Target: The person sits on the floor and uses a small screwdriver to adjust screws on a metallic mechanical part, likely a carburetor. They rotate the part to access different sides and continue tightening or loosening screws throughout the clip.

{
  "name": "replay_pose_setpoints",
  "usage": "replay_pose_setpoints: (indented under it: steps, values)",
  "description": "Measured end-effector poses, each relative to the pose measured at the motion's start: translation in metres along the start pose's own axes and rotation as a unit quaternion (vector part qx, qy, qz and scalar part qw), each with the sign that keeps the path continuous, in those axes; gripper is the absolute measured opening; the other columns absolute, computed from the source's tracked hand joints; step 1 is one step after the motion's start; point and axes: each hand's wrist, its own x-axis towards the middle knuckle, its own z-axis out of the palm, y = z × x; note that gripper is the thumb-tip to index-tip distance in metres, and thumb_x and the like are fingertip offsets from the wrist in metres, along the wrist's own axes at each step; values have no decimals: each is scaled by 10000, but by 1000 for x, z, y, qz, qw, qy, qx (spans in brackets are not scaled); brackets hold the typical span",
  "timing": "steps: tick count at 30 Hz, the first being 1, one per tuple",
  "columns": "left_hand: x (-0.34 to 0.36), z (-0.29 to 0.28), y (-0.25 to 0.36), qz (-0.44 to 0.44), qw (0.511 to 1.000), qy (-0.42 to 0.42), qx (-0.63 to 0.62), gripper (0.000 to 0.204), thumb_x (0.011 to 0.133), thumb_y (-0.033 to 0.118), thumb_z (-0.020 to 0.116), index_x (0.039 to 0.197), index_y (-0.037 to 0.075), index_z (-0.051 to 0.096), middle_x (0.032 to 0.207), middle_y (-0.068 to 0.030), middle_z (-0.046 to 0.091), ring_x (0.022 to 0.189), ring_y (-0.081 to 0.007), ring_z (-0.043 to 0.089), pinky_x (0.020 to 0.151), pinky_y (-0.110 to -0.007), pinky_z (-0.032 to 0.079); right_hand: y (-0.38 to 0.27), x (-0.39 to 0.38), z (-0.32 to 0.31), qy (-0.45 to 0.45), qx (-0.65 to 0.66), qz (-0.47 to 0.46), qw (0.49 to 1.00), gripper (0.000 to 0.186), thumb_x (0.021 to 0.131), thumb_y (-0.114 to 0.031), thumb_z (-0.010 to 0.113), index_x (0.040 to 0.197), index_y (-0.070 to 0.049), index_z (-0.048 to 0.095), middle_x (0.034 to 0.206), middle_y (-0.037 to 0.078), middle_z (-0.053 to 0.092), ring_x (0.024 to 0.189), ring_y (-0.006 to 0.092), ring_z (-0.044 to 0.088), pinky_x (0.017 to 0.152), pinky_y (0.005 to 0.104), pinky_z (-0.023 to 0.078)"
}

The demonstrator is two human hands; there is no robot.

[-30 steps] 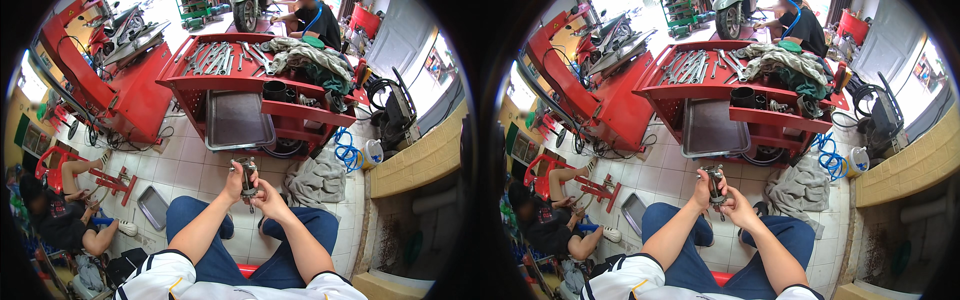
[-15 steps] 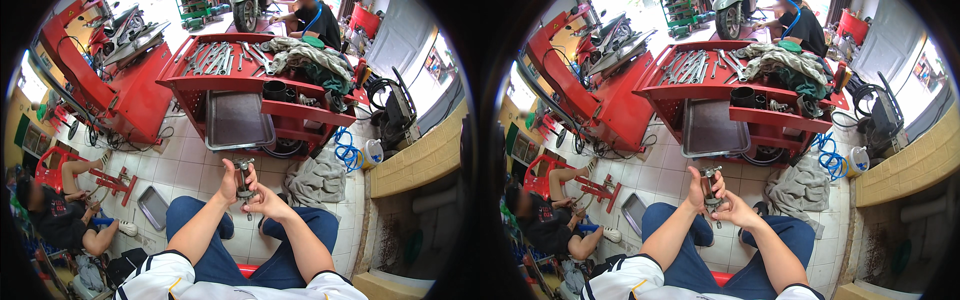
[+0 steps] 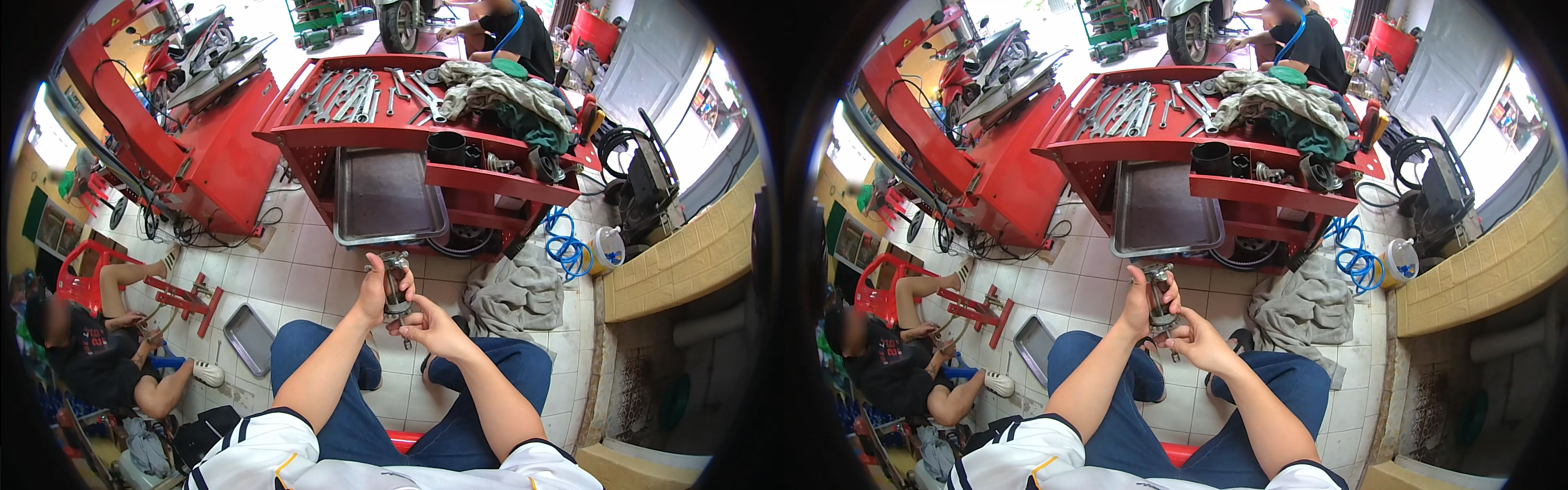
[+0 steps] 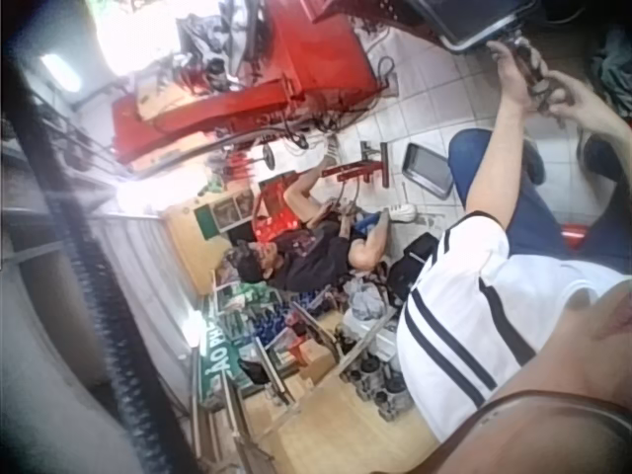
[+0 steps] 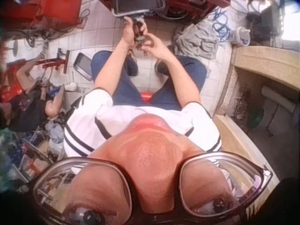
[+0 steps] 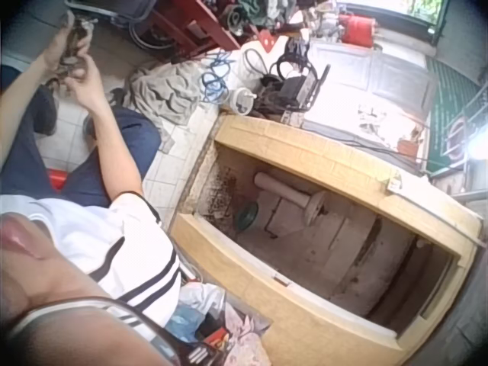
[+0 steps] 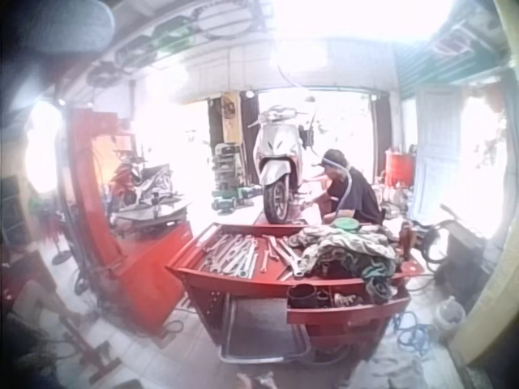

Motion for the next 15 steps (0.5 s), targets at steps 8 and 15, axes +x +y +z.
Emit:
replay_pose_setpoints:
  steps: [8, 15]
  values:
    - [-3, 12, -9, 14, 998, 26, 57, 809, 839, 857, 333, 1005, 86, 516, 747, -12, 507, 671, -159, 582, 665, -316, 504, 3, 0, 9, 92, -269, -14, 959, 683, 833, -71, 809, 1379, 7, 406, 939, 100, 684, 918, 153, 676, 791, 264, 523]
    - [2, 4, 8, 37, 999, 9, -22, 803, 829, 868, 344, 977, 98, 517, 717, -2, 483, 652, -166, 569, 678, -327, 502, -8, -1, -4, 17, -87, 7, 996, 680, 838, -92, 810, 1379, 15, 412, 1044, 120, 664, 990, 147, 649, 815, 294, 534]
